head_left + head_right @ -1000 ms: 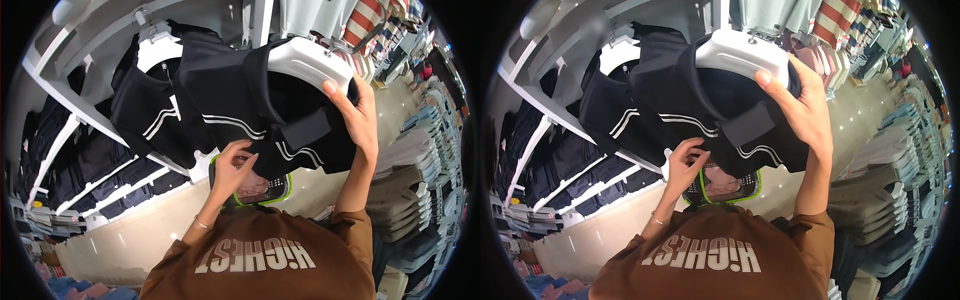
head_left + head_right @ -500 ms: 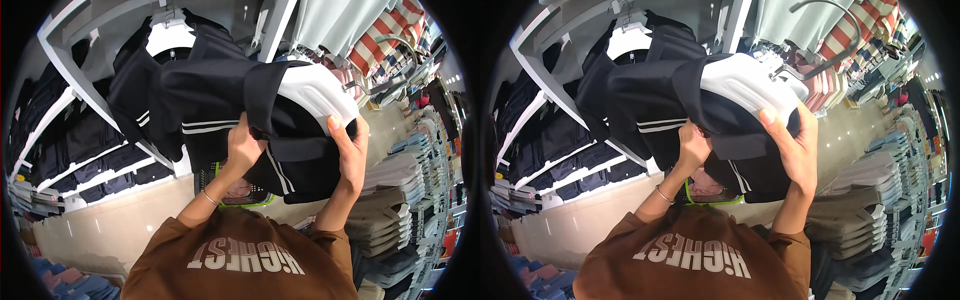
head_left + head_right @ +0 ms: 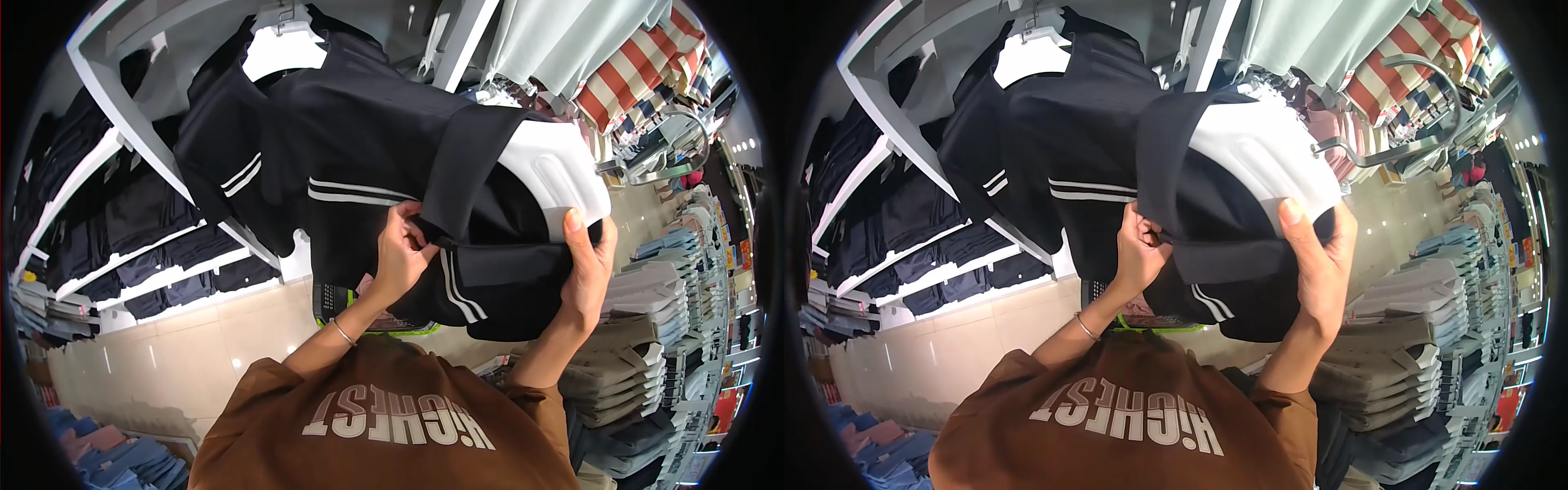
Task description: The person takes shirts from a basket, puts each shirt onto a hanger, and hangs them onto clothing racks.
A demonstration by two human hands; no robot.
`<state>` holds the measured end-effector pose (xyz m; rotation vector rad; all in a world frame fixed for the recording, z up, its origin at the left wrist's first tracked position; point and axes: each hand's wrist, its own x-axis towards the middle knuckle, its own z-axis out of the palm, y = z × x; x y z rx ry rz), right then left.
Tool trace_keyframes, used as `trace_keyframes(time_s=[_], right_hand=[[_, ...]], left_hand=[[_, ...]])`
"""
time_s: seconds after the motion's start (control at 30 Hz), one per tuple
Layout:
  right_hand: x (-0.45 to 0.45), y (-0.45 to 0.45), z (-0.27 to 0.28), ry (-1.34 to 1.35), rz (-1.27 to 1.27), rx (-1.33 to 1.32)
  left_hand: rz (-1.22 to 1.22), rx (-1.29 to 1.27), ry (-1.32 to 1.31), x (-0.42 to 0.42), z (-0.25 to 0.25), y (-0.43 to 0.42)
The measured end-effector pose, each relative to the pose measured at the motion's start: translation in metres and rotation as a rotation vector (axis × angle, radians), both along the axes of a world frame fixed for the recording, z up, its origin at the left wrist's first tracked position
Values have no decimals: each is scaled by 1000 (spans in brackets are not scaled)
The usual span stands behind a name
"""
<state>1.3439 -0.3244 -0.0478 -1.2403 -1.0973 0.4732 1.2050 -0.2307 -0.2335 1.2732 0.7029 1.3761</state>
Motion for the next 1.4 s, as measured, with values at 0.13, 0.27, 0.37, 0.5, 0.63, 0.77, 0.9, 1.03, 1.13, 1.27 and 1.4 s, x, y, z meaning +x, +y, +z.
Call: trace_keyframes(time_s=[0.13,0.27,0.37,0.5,0.63,0.77,0.9,1.03,1.13,1.27,1.4], right_hand=[[-9,3,-6,14,58,-19],[-4,1,-2,-27,11,-38],[9,-1,-2,-67,-60,3],[15,-3,-5,-12,-182,19],[17,-2,-4,-18,-169,21],[22,-1,-6,26,-171,21],[25,2,-12,34,-174,13],[22,4,-11,-27,-171,6],[19,4,-8,-44,-183,16],[23,2,-8,-21,-144,30],[23,2,-7,-26,-154,14]], left_hand=[[-19,229,159,-3,-10,11],[14,320,320,-12,3,12],[-4,322,410,-22,0,8],[94,374,411,-22,-14,0],[24,287,318,-24,-6,0],[-223,10,13,-36,-11,-7],[-388,-38,-231,-42,23,-13],[-464,-339,-164,-41,39,-17],[-544,-339,146,-51,25,-13],[-594,-110,412,-60,12,-1],[-707,-335,379,-68,43,-2]])
